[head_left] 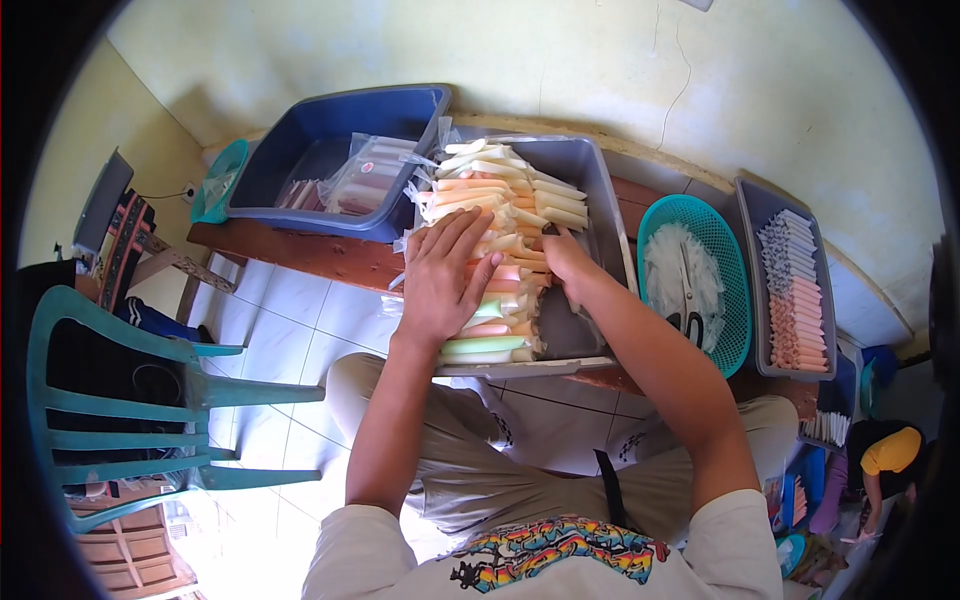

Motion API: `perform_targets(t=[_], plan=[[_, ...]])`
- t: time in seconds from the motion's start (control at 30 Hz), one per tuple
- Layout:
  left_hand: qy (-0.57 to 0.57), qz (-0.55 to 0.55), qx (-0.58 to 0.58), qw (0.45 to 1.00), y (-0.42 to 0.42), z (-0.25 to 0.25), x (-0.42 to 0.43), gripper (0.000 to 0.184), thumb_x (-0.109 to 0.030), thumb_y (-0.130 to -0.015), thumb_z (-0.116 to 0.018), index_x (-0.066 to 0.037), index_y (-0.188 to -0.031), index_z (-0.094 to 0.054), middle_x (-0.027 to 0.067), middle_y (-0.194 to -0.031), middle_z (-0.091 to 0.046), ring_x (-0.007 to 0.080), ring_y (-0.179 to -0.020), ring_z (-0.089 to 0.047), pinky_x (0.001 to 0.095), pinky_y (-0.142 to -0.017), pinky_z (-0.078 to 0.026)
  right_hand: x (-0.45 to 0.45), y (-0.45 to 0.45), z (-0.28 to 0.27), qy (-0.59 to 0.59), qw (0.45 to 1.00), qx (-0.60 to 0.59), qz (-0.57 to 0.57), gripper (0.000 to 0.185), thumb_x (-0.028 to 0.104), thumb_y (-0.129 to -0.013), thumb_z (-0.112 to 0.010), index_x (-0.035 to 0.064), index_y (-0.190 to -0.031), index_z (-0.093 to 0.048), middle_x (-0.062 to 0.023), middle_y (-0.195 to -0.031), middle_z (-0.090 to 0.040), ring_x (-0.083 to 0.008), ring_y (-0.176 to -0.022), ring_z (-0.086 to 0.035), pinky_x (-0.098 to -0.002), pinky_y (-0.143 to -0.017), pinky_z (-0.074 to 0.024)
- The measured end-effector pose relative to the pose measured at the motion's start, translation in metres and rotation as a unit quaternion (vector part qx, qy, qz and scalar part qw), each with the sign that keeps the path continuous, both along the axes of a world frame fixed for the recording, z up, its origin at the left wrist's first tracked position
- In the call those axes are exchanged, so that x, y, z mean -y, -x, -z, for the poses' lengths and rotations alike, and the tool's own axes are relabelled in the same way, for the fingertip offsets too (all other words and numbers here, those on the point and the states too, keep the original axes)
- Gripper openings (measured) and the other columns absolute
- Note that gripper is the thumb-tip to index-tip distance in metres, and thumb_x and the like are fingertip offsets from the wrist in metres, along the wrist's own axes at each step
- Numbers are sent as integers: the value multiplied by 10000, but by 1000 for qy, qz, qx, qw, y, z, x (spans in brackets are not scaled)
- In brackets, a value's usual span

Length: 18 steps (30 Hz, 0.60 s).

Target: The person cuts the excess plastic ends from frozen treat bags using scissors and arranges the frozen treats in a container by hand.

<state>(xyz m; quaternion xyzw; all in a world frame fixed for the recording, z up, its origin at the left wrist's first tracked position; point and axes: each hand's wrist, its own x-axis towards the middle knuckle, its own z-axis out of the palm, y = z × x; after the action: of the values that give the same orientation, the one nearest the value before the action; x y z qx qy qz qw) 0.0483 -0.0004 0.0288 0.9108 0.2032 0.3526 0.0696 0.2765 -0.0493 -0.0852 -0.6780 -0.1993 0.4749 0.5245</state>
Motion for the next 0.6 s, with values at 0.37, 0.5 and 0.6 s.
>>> perform_targets(t=[0.37, 0.5, 0.6], plan=[[3, -1, 2, 1000, 1, -1, 0, 462, -346, -1067, -660, -76, -1441, -687, 141, -1462, -688, 342, -1375, -616, 464, -1136, -396, 2, -1, -12, 4, 963, 201, -180, 429, 295, -1034, -492, 40, -1238, -771, -242, -1374, -713, -333, -1298, -666, -435, -1047, -505], [3, 1, 3, 1000, 0, -1, 0, 460, -339, -1064, -666, -76, -1441, -687, 140, -1458, -691, 342, -1374, -617, 463, -1132, -397, 4, -6, -18, 4, 896, 343, -283, 407, 254, -1044, -479, 68, -1261, -769, -233, -1387, -708, -376, -1309, -664, -470, -1107, -487], [4, 0, 3, 1000, 1, -1, 1, 458, -331, -1062, -670, -75, -1442, -686, 140, -1459, -691, 342, -1375, -616, 463, -1130, -398, 10, -7, -19, -37, 829, 469, -301, 387, 230, -1052, -482, 89, -1285, -757, -200, -1357, -718, -384, -1322, -656, -488, -1148, -457]])
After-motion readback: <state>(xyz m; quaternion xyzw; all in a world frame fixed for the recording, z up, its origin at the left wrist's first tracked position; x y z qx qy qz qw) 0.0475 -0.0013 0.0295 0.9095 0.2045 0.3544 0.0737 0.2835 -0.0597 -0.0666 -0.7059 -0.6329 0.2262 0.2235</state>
